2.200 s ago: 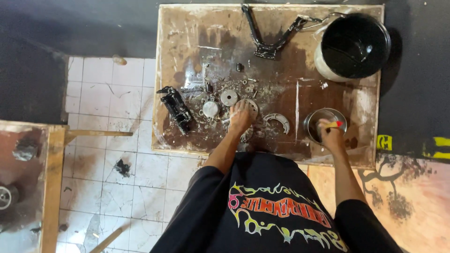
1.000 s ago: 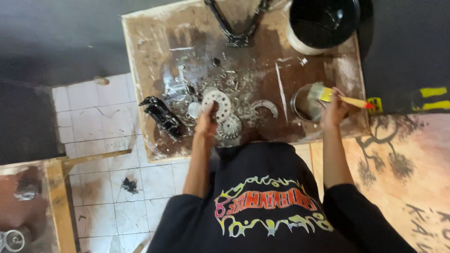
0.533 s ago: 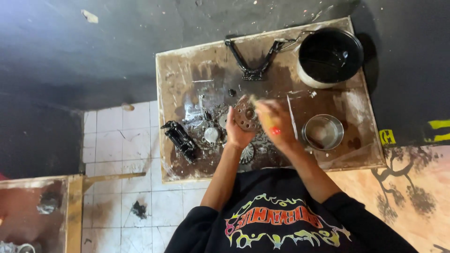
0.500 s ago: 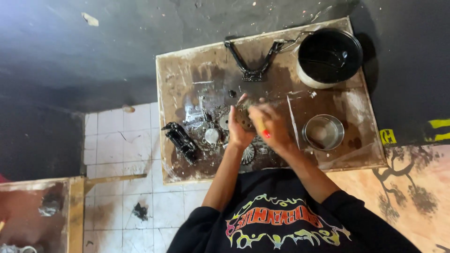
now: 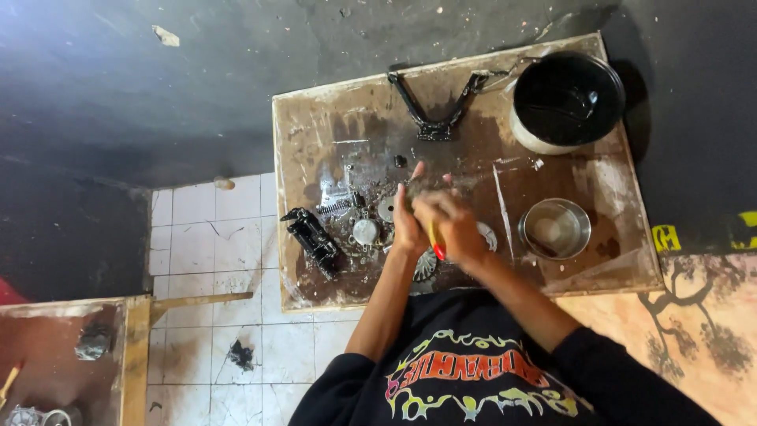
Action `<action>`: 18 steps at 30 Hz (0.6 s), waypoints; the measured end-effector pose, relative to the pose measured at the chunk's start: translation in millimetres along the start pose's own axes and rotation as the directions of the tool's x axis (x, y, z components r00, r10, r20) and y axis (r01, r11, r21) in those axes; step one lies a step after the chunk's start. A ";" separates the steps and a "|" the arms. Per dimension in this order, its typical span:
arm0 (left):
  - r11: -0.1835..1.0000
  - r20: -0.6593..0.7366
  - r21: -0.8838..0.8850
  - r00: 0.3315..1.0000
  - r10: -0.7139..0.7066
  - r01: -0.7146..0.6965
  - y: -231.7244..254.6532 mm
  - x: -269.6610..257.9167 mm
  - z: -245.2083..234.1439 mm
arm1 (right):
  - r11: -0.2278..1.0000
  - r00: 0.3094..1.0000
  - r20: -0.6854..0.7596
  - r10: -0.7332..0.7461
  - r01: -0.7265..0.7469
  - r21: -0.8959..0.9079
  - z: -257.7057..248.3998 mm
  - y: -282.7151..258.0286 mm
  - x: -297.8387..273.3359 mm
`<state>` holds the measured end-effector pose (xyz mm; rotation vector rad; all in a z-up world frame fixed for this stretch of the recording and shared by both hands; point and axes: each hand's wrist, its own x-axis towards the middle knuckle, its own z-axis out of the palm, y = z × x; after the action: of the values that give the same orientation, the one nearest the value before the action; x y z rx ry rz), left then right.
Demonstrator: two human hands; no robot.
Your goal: The person cleans various mechanical parts on a workbench using a brush and a liquid solvent. They scrub a black metal frame and several circular gears, dipping the brush into a small metal bowl to apply the cleaning liquid. The person handles the parts by hand, turning them over to clean different sides.
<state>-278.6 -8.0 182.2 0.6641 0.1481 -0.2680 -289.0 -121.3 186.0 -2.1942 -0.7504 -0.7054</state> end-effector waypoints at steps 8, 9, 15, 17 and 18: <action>0.993 0.027 -0.110 0.999 -0.036 0.039 -5.4 -9.0 -11.9 | 0.776 0.913 0.216 0.346 -0.408 0.480 3.3 44.0 6.2; 0.993 -0.029 -0.070 0.995 -0.099 0.096 -2.6 -1.8 -9.2 | 0.837 0.918 0.142 0.371 -0.397 0.378 10.4 61.5 14.8; 0.798 0.434 -0.571 0.896 0.096 0.192 -19.0 28.5 -44.4 | 0.998 0.997 0.046 -0.061 0.060 0.016 -18.3 -9.1 14.1; 0.916 0.264 -0.397 0.962 0.062 0.050 -4.3 13.8 -15.9 | 0.957 0.988 0.154 0.027 -0.070 0.282 -21.6 2.4 22.8; 0.983 0.081 -0.177 0.994 0.069 -0.053 1.8 6.0 -2.1 | 0.831 0.956 0.281 0.083 -0.222 0.510 -23.4 8.1 25.4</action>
<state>-272.5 -6.5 180.3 0.4813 0.0664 -0.2215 -272.2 -136.0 213.5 -1.8024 -0.7710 -0.1042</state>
